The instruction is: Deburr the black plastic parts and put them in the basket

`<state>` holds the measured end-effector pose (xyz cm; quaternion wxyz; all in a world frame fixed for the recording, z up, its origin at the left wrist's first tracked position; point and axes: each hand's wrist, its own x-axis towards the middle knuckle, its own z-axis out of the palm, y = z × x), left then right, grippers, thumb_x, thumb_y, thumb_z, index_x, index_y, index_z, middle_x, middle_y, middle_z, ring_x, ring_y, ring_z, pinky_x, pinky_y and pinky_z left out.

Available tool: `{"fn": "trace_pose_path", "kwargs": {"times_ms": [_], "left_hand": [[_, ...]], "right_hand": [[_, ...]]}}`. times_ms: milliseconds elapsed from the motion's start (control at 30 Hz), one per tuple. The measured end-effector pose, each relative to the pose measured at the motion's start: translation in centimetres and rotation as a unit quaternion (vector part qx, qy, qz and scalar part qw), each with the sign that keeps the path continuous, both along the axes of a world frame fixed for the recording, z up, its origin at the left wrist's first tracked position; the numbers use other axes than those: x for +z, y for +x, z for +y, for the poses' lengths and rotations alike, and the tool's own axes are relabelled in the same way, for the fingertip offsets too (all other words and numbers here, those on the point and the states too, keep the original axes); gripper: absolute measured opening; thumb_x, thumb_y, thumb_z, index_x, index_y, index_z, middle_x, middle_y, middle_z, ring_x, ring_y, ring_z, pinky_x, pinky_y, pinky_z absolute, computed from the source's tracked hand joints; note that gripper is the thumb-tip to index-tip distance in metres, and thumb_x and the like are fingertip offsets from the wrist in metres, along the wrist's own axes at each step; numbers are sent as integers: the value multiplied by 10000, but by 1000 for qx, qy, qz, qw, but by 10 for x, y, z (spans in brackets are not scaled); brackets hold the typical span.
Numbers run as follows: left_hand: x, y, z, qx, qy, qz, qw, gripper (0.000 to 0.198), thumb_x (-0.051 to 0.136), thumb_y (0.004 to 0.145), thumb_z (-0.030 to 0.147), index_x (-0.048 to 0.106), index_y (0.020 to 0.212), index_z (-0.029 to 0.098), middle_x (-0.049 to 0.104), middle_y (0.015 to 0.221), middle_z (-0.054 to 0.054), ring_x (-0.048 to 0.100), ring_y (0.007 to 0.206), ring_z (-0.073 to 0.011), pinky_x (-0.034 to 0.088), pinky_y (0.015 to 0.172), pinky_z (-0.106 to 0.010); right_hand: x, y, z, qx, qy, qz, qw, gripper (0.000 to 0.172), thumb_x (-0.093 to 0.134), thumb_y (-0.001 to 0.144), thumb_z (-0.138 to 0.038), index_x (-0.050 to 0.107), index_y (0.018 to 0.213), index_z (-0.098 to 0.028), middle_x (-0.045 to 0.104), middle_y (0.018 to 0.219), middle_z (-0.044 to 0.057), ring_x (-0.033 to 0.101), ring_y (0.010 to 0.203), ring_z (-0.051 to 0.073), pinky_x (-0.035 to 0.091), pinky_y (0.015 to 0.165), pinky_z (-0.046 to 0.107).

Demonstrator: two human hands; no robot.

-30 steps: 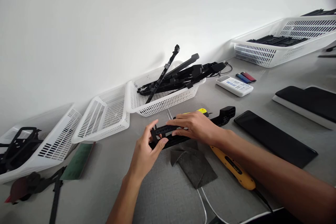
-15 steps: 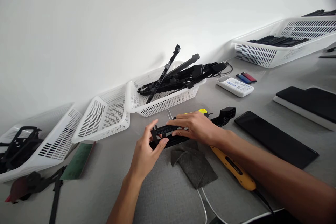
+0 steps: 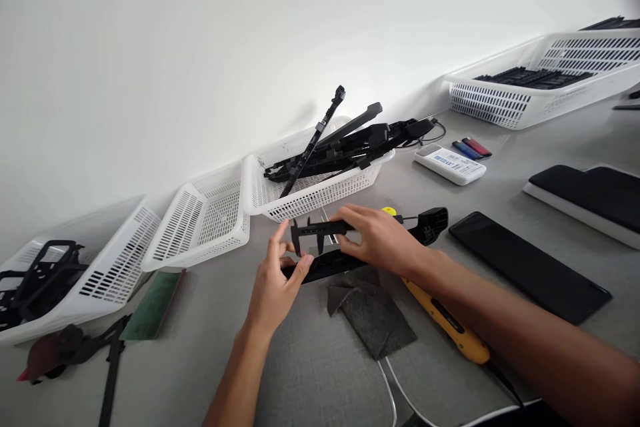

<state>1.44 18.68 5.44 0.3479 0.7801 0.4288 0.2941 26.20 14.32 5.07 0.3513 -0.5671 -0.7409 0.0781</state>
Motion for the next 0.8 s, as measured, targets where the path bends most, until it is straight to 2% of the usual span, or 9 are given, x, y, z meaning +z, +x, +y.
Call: {"fn": "trace_pose_path", "kwargs": {"times_ms": [67,100,200,267,400,533,667,800], "left_hand": [[0,-2,3,0,20,18,1000,739,625,1039,495,315,1675,281,722,980,14,667,680,-131,571,733,-297],[0,-3,5,-6,27,31,999,684,613,1044,495,376,1644,269,725,952,20,662,679,-134,561,736,-297],[2,-8,10,-19,55,72,996,430,577,1054,495,648,1402,252,742,898,13,677,711,-154,544,729,-298],[4,-14,15,-11,80,86,993,346,563,1051,473,728,1250,243,737,845,12,672,697,-163,538,711,-298],[9,-27,25,3,121,90,989,304,551,1020,381,752,1173,213,702,754,23,651,661,-162,532,699,-293],[8,-38,32,4,142,81,987,278,541,979,303,758,1122,202,691,735,32,652,658,-156,527,680,-277],[7,-41,35,5,157,80,984,278,532,970,287,761,1099,196,694,729,32,653,651,-152,536,684,-275],[8,-41,35,10,164,80,983,277,535,960,294,763,1078,191,695,714,29,660,647,-156,548,677,-277]], "right_hand": [[0,3,2,-36,2,16,999,233,629,913,-166,687,1136,-197,756,1129,81,705,890,231,476,770,324],[1,5,2,-45,1,19,999,228,625,906,-174,688,1124,-200,754,1138,84,702,881,231,480,774,330],[4,14,5,-60,-12,29,998,214,619,911,-210,694,1111,-204,764,1161,92,707,898,244,490,778,339],[6,22,7,-74,-40,34,996,219,621,934,-255,704,1129,-200,775,1186,99,717,951,262,501,788,344],[4,42,13,-108,-123,7,986,215,640,938,-300,755,1087,-195,804,1162,107,732,998,286,509,772,347],[-6,53,20,-107,-155,-12,982,186,666,909,-282,807,1000,-203,823,1093,103,743,950,294,520,744,356],[-14,52,22,-84,-157,-23,984,254,672,944,-345,828,1094,-212,827,1139,106,730,1089,328,555,863,404],[-15,48,22,-54,-143,-28,988,247,673,957,-340,840,1065,-193,832,1104,123,677,1183,369,547,984,483]]}}
